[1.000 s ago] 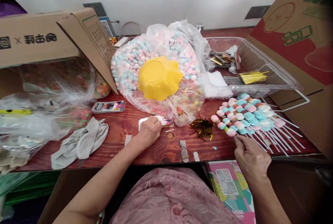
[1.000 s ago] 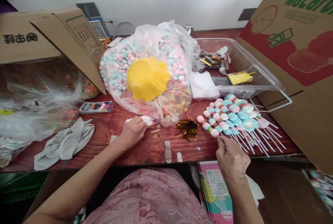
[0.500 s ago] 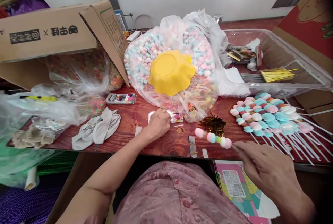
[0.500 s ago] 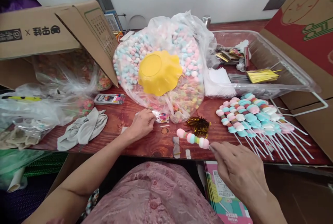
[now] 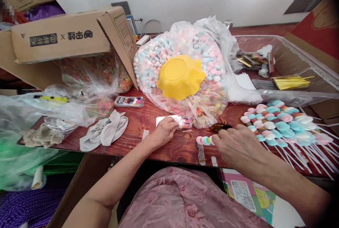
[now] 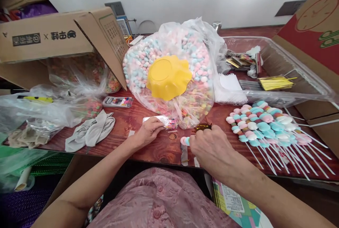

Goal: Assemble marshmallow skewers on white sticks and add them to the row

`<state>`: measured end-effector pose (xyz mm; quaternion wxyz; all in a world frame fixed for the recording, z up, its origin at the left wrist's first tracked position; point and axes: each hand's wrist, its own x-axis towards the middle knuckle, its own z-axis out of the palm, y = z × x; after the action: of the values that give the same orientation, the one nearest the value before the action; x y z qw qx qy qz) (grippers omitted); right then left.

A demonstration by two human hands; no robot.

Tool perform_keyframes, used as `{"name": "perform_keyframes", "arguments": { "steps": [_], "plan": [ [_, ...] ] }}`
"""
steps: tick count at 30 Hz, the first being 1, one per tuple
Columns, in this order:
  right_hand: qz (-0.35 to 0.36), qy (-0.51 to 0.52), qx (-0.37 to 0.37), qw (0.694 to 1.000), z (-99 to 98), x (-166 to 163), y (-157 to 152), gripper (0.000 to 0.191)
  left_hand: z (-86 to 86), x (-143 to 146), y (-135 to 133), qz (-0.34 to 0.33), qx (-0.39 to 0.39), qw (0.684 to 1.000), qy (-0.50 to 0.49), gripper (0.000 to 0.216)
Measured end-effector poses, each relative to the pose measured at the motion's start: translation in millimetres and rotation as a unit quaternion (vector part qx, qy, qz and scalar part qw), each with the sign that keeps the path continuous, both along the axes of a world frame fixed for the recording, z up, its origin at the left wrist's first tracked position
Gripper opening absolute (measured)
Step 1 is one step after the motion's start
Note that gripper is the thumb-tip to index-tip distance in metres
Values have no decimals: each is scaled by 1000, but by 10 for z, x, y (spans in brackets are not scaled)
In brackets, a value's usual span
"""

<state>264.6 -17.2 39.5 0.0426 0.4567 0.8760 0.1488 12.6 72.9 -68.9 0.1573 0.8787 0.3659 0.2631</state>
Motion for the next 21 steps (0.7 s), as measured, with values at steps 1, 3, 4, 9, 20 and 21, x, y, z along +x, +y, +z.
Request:
{"name": "perform_keyframes", "arguments": {
  "steps": [1,3,4,9,20,21],
  "plan": [
    [-2,-12,-15,1000,26,-63,20,13,-19,-5,10,2,-1,1000,-14,17],
    [-3,-28,-30,999,79,-181,50,14,-34,-9,35,7,-16,999,-45,15],
    [-3,-34,-35,999,99,-230,60,15,-30,-10,48,12,-30,998,-62,14],
    [-18,-12,-37,999,78,-207,77,18,35,-26,116,25,-109,987,-115,7],
    [-125,295,107,941,-374,332,-159,22,18,-81,142,-2,-148,977,-151,2],
    [-131,311,109,935,-439,288,-158,21,20,-80,141,-2,-148,977,-153,2]
  ]
}}
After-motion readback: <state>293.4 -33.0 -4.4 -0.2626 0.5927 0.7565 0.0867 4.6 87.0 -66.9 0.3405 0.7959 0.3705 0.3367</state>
